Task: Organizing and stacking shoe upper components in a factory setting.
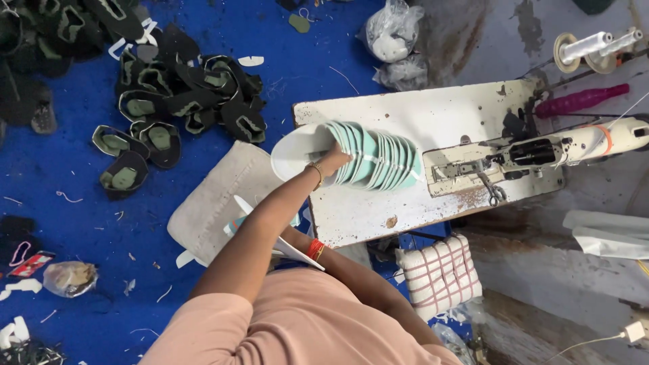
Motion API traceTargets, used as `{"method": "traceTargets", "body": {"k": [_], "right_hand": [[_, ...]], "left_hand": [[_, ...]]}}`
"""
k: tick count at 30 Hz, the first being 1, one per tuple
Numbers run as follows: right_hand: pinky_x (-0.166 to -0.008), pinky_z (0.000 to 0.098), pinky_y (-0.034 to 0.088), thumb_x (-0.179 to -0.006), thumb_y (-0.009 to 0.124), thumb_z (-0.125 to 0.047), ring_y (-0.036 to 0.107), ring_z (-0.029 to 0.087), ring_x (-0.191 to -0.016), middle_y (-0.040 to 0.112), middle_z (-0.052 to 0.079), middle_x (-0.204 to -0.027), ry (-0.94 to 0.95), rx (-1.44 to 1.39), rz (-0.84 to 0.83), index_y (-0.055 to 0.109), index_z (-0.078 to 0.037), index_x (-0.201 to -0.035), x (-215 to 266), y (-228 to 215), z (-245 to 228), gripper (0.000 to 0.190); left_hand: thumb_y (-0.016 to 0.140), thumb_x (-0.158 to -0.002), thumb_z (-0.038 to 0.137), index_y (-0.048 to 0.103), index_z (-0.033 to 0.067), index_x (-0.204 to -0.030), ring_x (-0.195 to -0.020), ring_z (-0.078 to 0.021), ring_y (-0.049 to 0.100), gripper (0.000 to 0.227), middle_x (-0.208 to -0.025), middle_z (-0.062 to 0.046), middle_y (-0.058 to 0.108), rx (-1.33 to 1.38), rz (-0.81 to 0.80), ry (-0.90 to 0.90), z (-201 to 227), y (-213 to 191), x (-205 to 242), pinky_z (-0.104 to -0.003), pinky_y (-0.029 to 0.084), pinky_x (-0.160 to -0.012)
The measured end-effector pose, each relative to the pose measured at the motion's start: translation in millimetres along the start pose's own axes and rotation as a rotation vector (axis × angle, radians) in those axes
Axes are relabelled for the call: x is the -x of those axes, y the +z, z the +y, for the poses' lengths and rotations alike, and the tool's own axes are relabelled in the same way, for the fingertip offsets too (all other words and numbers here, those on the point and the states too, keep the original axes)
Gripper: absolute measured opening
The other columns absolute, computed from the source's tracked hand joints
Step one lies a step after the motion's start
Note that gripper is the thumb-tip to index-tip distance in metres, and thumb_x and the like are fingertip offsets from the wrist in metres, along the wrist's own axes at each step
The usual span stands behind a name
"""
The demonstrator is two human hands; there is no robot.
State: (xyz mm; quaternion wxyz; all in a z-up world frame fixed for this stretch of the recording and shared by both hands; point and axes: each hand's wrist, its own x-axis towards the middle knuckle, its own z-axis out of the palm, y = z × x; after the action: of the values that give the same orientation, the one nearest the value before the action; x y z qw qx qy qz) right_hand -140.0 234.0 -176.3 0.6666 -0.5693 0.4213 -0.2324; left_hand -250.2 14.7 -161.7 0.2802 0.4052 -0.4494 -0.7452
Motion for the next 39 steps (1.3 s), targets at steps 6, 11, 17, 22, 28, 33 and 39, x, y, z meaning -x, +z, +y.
{"method": "traceTargets", "body": {"k": [6, 11, 17, 22, 28, 33, 39], "right_hand": [[-0.105, 0.0391, 0.042, -0.096, 0.068, -0.02, 0.053, 0.024, -0.126, 0.061, 0.018, -0.136, -0.098, 0.118, 0.108, 0.058, 0.005, -0.132, -16.9, -6.0, -112.3, 0.045], [-0.098, 0.0437, 0.051, -0.101, 0.06, -0.016, 0.067, 0.032, -0.107, 0.072, 0.024, -0.115, 0.153, 0.567, 0.234, 0.069, 0.004, -0.117, -52.3, -32.0, -150.0, 0.028], [-0.098, 0.0561, 0.048, -0.098, 0.055, -0.01, 0.054, 0.042, -0.122, 0.052, 0.027, -0.132, -0.731, 0.559, 0.5, 0.04, 0.001, -0.147, -87.0, -45.3, -280.2, 0.053], [-0.076, 0.0425, 0.058, -0.099, 0.056, -0.009, 0.064, 0.033, -0.11, 0.056, 0.014, -0.121, -0.283, 1.053, 0.491, 0.034, -0.012, -0.164, -92.2, -12.7, -354.1, 0.069], [-0.074, 0.0438, 0.056, -0.089, 0.065, -0.008, 0.064, 0.037, -0.108, 0.056, 0.015, -0.119, -0.592, 0.997, 0.058, 0.034, -0.014, -0.159, -72.1, 47.7, -398.4, 0.077], [-0.099, 0.035, 0.058, -0.087, 0.07, 0.012, 0.068, 0.026, -0.12, 0.061, 0.012, -0.138, -0.675, 0.46, -0.167, 0.043, -0.012, -0.156, -82.7, 7.6, -405.0, 0.078], [-0.096, 0.032, 0.058, -0.084, 0.07, 0.011, 0.061, 0.025, -0.121, 0.055, 0.013, -0.137, -0.475, 0.476, -0.106, 0.049, -0.008, -0.151, -118.7, -61.0, -363.2, 0.073]], "left_hand": [[0.072, -0.09, 0.013, 0.053, -0.003, -0.133, -0.121, -0.0279, 0.058, 0.049, -0.127, -0.014, 0.061, -0.271, -0.197, 0.105, 81.8, -54.6, 45.3, -0.036, 0.047, -0.102], [0.067, -0.095, 0.025, 0.058, 0.0028, -0.126, -0.113, -0.0224, 0.067, 0.039, -0.117, -0.011, 0.068, -0.239, -0.117, 0.103, 256.6, -90.2, 190.4, -0.037, 0.054, -0.097], [0.064, -0.101, 0.034, 0.056, 0.0007, -0.121, -0.119, -0.023, 0.066, 0.04, -0.12, -0.014, 0.068, 0.105, 0.069, 0.278, 293.4, -108.4, 368.2, -0.039, 0.052, -0.107], [0.066, -0.099, 0.032, 0.044, 0.0006, -0.137, -0.133, -0.023, 0.053, 0.054, -0.138, -0.015, 0.053, 0.087, 0.496, 0.399, 207.5, -129.0, 404.6, -0.038, 0.044, -0.11], [0.061, -0.105, 0.036, 0.032, -0.0002, -0.155, -0.141, -0.0207, 0.044, 0.068, -0.152, -0.014, 0.046, 0.146, 0.86, 0.54, 237.9, -134.4, 426.6, -0.035, 0.035, -0.116], [0.065, -0.106, 0.04, 0.058, -0.0062, -0.135, -0.119, -0.0186, 0.056, 0.055, -0.131, -0.01, 0.061, 0.444, 1.169, 0.799, 224.3, -192.4, 431.4, -0.036, 0.049, -0.105], [0.082, -0.094, 0.024, 0.055, 0.0038, -0.131, -0.118, -0.0165, 0.061, 0.05, -0.126, -0.007, 0.062, 0.491, 1.163, 0.929, 262.4, -196.4, 464.8, -0.035, 0.052, -0.104]]}}
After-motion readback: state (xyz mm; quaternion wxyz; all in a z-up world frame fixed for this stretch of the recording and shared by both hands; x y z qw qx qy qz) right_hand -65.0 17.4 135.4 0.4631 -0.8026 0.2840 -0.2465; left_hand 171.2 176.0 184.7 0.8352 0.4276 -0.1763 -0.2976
